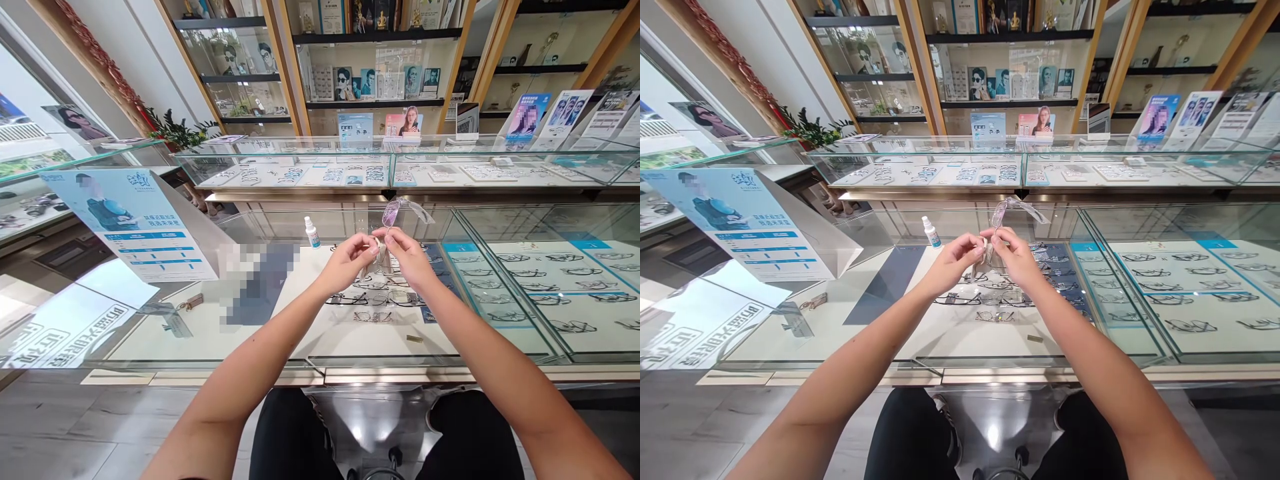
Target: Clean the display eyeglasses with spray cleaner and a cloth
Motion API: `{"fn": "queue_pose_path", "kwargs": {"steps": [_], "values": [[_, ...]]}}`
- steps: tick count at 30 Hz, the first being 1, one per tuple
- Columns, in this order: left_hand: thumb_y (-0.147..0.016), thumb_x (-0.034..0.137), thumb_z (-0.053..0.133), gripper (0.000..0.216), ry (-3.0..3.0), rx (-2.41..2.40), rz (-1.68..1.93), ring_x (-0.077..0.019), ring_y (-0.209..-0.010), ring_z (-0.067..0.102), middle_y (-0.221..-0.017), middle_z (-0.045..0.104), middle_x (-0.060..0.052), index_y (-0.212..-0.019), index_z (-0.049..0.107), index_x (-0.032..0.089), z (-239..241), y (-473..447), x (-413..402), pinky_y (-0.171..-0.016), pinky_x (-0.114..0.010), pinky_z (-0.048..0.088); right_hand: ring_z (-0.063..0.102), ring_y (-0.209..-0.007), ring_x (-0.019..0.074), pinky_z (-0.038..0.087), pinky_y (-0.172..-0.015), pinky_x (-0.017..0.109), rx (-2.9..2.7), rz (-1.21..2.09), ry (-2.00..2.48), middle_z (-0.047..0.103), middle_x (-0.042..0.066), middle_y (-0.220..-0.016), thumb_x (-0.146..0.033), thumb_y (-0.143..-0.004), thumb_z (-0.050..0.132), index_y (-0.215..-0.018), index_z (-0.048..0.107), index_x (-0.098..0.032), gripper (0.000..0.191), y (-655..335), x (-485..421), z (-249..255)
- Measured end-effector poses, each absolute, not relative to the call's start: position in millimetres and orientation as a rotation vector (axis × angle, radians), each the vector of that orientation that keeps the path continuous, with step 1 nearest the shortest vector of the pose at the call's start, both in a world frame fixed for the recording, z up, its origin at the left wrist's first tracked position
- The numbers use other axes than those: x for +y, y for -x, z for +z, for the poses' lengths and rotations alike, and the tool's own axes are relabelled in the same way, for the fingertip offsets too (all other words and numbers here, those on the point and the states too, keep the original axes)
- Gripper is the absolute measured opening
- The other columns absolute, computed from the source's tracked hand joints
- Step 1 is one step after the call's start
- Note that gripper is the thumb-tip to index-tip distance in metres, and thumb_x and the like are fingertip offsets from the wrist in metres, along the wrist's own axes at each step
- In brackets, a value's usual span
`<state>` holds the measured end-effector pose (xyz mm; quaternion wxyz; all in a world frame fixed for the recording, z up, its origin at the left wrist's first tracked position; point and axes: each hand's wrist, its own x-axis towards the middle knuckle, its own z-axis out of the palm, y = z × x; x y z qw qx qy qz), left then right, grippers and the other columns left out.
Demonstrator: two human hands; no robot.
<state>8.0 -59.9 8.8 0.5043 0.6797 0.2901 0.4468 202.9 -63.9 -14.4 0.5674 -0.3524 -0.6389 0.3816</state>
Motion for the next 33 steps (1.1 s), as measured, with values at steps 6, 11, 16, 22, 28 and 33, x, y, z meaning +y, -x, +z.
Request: {"fn": "queue_pose_path", "kwargs": {"steps": [6,11,16,22,28,33], "values": [[-0.085,0.068,0.089,0.052,-1.514,0.754,1.202,-0.0103,-0.064,0.044,-0.079,0.059,0.003,-0.095,0.065,0.022,1.9,-15.3,-61.3,-0.06,-0.027,0.034,0.065,-0.122,0.0291,0.048,-0.116,0.045,-1.488,0.962,0.802,0.075,0.006,-0.124,-0.079,-0.097,0.07,-0.104,0.085,-0.031,0.051,-198.8,-66.0,-14.0],[-0.068,0.061,0.103,0.069,-1.276,0.68,1.127,-0.01,-0.068,0.057,-0.085,0.066,0.005,-0.097,0.053,0.024,0.1,-19.2,-61.9,-0.066,-0.025,0.044,0.066,-0.118,0.0285,0.051,-0.11,0.043,-1.474,1.023,0.79,0.076,0.005,-0.122,-0.078,-0.096,0.072,-0.102,0.084,-0.03,0.049,-196.8,-69.9,-12.7],[-0.07,0.075,0.098,0.069,-1.307,0.724,0.885,-0.0096,-0.058,0.047,-0.066,0.056,0.006,-0.088,0.058,0.021,4.6,-17.3,-63.7,-0.058,-0.026,0.035,0.067,-0.104,0.025,0.055,-0.096,0.041,-1.447,1.08,0.765,0.076,0.005,-0.121,-0.077,-0.096,0.073,-0.095,0.079,-0.028,0.049,-198.3,-74.7,-9.4],[-0.073,0.08,0.093,0.07,-1.376,0.684,0.867,-0.011,-0.065,0.05,-0.066,0.052,0.005,-0.084,0.063,0.018,8.3,-17.8,-67.2,-0.064,-0.026,0.036,0.065,-0.099,0.0232,0.057,-0.088,0.037,-1.4,1.158,0.739,0.074,0.005,-0.115,-0.076,-0.093,0.077,-0.103,0.082,-0.029,0.048,-198.5,-75.7,-9.1],[-0.08,0.071,0.093,0.062,-1.355,0.629,0.887,-0.0104,-0.071,0.052,-0.078,0.06,0.005,-0.1,0.067,0.018,3.3,-16.5,-66.1,-0.069,-0.025,0.037,0.066,-0.113,0.0248,0.055,-0.102,0.039,-1.391,1.152,0.706,0.074,0.004,-0.129,-0.073,-0.094,0.079,-0.102,0.084,-0.03,0.044,-200.2,-72.4,-12.7],[-0.083,0.066,0.094,0.058,-1.364,0.639,0.894,-0.0095,-0.065,0.044,-0.074,0.054,0.007,-0.104,0.065,0.02,1.2,-13.2,-64.5,-0.065,-0.026,0.029,0.065,-0.127,0.0288,0.05,-0.115,0.044,-1.43,1.101,0.737,0.075,0.005,-0.128,-0.073,-0.096,0.076,-0.108,0.086,-0.031,0.045,-203.0,-68.7,-15.9]]}}
